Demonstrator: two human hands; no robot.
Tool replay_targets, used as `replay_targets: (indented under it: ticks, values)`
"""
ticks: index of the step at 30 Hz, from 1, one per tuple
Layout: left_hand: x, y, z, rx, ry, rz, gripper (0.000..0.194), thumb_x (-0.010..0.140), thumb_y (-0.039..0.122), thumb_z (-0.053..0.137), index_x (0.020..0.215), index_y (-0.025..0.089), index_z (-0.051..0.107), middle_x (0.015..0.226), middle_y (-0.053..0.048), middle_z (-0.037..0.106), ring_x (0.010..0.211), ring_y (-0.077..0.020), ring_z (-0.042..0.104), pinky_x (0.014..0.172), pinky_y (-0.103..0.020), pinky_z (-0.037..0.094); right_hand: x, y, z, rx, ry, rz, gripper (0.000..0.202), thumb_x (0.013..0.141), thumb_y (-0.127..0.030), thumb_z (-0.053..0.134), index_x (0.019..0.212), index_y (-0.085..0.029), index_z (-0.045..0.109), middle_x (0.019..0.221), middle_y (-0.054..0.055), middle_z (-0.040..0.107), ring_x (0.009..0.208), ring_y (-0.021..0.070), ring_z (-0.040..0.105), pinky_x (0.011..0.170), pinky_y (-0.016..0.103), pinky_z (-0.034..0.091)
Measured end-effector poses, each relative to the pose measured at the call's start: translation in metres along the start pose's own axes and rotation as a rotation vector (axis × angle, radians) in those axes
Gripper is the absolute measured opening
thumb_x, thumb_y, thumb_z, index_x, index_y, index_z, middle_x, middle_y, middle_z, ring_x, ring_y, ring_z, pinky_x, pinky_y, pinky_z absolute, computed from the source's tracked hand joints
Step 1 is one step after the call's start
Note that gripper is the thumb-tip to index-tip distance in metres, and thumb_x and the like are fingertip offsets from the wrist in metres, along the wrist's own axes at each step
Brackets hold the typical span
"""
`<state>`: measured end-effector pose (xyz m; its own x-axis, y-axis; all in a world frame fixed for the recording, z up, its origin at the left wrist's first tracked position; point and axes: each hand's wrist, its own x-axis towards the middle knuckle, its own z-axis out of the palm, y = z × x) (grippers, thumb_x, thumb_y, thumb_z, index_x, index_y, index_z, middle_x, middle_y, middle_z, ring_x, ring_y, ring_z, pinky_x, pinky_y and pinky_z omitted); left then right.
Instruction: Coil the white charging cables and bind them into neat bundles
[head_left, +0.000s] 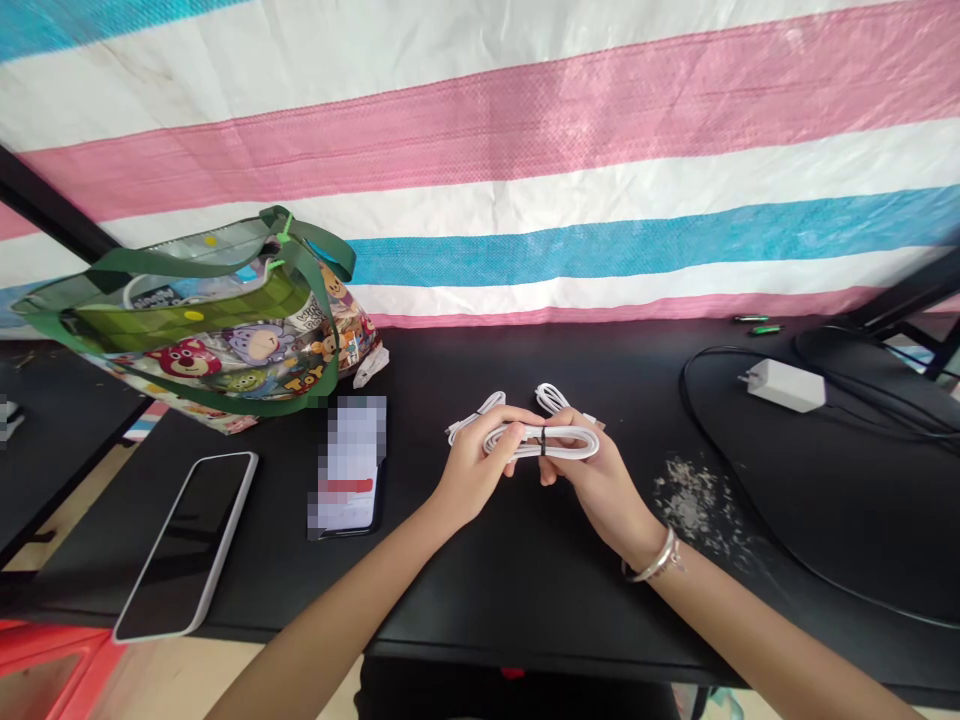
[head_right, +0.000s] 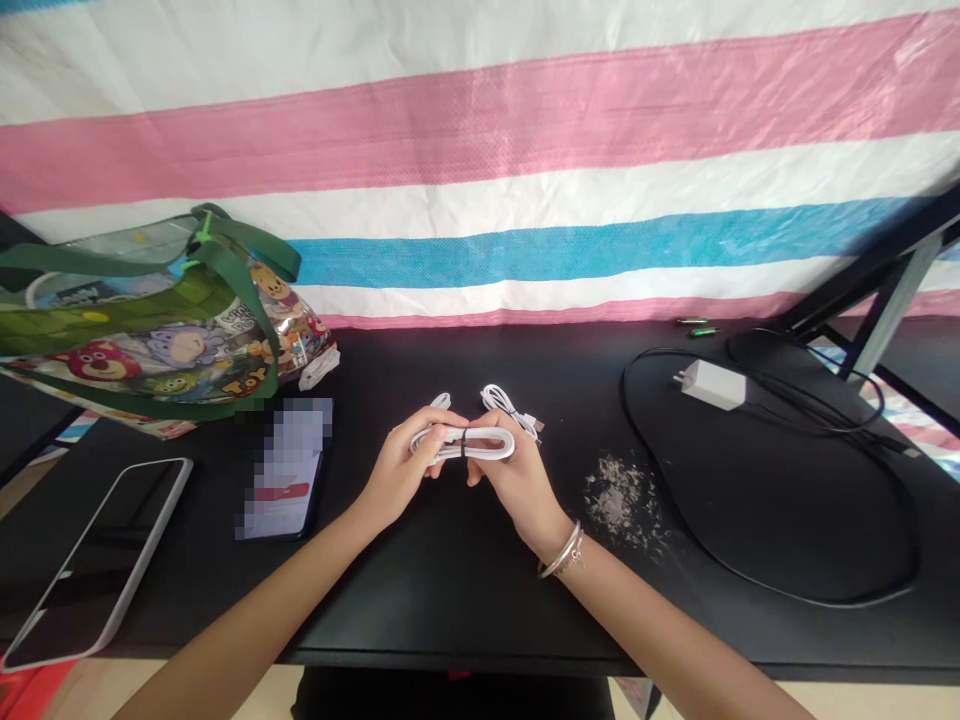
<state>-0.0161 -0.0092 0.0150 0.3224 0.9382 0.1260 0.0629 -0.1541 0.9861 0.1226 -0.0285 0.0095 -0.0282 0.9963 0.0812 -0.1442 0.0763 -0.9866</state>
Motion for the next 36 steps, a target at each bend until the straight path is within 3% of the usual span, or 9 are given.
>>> replay_targets:
  ticks: [5,12,21,27,36]
  values:
    - [-0.0005,0.0038,0.0019,0.036,0.055,0.018,0.011,0.069,0.025,0.063,0.078,0.019,0.063,0.074,0.001,0.066,0.061,-0.0115,0.058,0.057,-0.023,0.046,-0.0013,0.0004,0.0013,-0.011,0.001,0.037,0.027,0.071,-0.04,0.07,0.07,-0.022,0.051,0.042,-0.009,0.051,0.038,0.0101,0.048,0.047,0.025,0.041]
    - [0.0001,0.0025,0.0036,-0.043,0.087,-0.028,0.013,0.067,0.028,0.066,0.072,0.018,0.059,0.066,0.002,0.062,0.058,-0.0122,0.058,0.056,-0.024,0.046,-0.0008,-0.0001,0.0003,-0.148,0.0,-0.034,0.025,0.074,-0.042,0.067,0.072,-0.022,0.052,0.047,-0.007,0.053,0.043,0.0122,0.053,0.05,0.027,0.046]
    - [-0.001,0.0046,0.0056,-0.253,0.107,-0.159,0.024,0.067,0.035,0.069,0.064,0.018,0.051,0.053,0.007,0.045,0.048,-0.0057,0.04,0.048,-0.02,0.032,0.0012,-0.0013,-0.0005,-0.224,-0.033,-0.11,0.022,0.08,-0.043,0.062,0.079,-0.022,0.055,0.054,-0.006,0.053,0.051,0.0138,0.057,0.054,0.028,0.051]
    - [-0.001,0.0027,0.0059,-0.338,0.128,-0.288,0.037,0.061,0.044,0.075,0.064,0.018,0.049,0.051,0.009,0.041,0.044,-0.0034,0.033,0.041,-0.016,0.025,0.0012,-0.0021,-0.0012,-0.16,-0.068,-0.132,0.02,0.079,-0.034,0.065,0.094,-0.024,0.058,0.075,-0.002,0.06,0.058,0.0126,0.06,0.058,0.028,0.054]
    - [0.0007,0.0036,0.0055,-0.463,0.093,-0.328,0.041,0.06,0.045,0.076,0.063,0.018,0.045,0.049,0.011,0.034,0.042,-0.0011,0.023,0.04,-0.014,0.02,0.0036,0.0004,-0.0065,-0.164,-0.159,-0.12,0.027,0.079,-0.027,0.065,0.105,-0.024,0.059,0.097,0.004,0.066,0.086,0.0184,0.066,0.077,0.033,0.057]
